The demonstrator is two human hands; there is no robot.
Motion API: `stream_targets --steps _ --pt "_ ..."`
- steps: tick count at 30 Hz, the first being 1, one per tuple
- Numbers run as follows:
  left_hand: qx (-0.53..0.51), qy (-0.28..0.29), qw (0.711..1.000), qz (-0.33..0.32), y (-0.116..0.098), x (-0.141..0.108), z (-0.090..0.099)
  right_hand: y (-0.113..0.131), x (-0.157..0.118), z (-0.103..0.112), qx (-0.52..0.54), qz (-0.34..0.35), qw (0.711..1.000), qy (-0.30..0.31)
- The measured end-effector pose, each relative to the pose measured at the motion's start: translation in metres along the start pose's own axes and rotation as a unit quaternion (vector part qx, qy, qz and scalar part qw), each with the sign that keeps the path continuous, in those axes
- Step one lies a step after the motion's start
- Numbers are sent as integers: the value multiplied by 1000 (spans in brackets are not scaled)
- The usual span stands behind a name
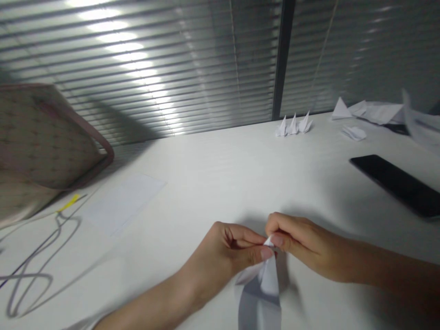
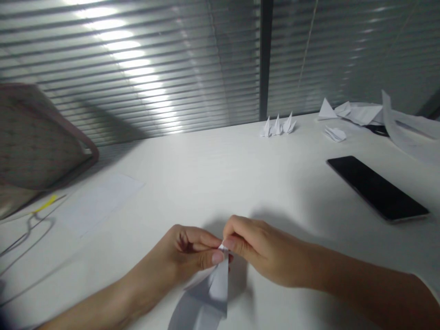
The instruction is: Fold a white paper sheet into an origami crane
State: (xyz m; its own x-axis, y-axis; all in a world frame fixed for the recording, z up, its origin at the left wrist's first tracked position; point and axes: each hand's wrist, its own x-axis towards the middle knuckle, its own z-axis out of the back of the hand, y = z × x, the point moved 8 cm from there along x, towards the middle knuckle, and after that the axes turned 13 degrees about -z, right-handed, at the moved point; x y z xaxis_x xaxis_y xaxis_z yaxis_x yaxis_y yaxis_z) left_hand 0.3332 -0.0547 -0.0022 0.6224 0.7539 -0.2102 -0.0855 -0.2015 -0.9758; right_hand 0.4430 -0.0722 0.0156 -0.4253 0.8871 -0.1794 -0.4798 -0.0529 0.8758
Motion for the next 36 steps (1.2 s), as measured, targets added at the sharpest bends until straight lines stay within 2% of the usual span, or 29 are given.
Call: stream_targets --steps 5,10,12,17,22,30,36 --pt "-6 -21 999 -25 -5 -1 1 3 -1 -1 9 -10 1000 20" --pt "-30 -44 999 -2 -2 -3 0 3 1 -4 29 -5 999 12" --pt "-35 -37 999 7 -1 -3 -1 4 1 -3 30 6 1000 4" --pt "-21 46 997 51 0 -3 -12 5 2 -2 27 26 999 -2" --pt "-4 4 999 38 -1 -4 -7 8 -1 -2 24 25 999 18" --pt "22 1 999 34 0 -5 -7 10 -1 -3 18 32 999 14" --pt "6 5 999 34 0 -5 -7 11 -2 -2 21 48 999 15"
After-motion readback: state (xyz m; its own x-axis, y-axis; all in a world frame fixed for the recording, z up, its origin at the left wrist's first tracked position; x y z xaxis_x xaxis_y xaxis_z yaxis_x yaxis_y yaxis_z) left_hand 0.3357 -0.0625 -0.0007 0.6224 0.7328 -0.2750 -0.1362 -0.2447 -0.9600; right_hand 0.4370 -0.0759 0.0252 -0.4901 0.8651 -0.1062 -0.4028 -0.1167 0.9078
